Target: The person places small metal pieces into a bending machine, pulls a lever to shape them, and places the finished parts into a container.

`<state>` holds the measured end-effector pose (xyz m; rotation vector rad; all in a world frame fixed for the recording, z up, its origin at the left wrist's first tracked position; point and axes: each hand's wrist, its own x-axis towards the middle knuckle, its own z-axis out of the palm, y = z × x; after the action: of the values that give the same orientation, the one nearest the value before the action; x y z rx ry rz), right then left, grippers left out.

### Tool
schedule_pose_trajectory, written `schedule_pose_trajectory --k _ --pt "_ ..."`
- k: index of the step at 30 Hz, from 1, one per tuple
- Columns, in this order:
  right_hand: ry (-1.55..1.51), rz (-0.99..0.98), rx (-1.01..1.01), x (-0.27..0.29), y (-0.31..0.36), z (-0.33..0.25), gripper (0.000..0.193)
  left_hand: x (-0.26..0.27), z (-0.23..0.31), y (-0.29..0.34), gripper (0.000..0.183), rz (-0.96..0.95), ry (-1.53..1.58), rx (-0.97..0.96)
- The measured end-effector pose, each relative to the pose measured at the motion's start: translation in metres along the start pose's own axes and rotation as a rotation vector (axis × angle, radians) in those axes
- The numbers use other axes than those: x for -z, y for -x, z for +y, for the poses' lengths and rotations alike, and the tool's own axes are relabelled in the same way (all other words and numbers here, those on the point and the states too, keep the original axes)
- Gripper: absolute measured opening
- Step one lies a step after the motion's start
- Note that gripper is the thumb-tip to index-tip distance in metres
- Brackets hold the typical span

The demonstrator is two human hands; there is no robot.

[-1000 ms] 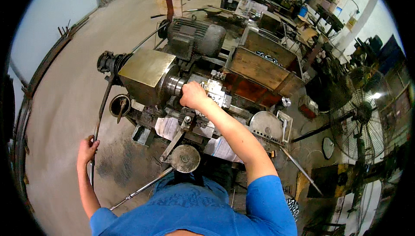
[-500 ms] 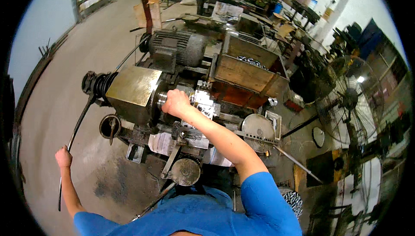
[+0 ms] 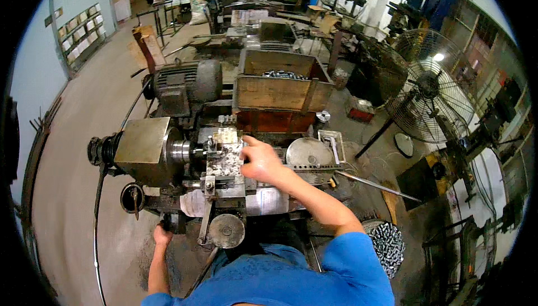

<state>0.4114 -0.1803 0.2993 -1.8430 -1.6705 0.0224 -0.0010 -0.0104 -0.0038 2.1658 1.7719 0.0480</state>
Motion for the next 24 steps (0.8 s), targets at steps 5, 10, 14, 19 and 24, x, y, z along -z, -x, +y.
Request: schedule_pose_trajectory --k 5,10,14,19,24 --pt "0.180 0.063 -0.228 0.066 0.107 0.097 0.027 0.067 0.027 -0.029 0.020 -0.134 -0.514 -0.416" --pt "0.569 0.000 -0.781 0.110 0.218 0.194 0.048 0.037 -0.016 -0.031 0.027 -0.065 -0.354 -0.219" --pt "0.940 -0.068 -1.038 0.127 0.344 0.259 0.034 0.054 -0.027 0.002 0.030 -0.031 -0.123 -0.027" --pt "0.865 -0.085 -1.150 0.087 0.361 0.231 0.038 0.041 -0.076 0.044 0.022 -0.151 -0.119 0.186" --pt "0.757 -0.030 -1.157 0.043 0.376 0.133 0.040 -0.006 -0.103 0.066 0.013 -0.140 -0.146 0.184"
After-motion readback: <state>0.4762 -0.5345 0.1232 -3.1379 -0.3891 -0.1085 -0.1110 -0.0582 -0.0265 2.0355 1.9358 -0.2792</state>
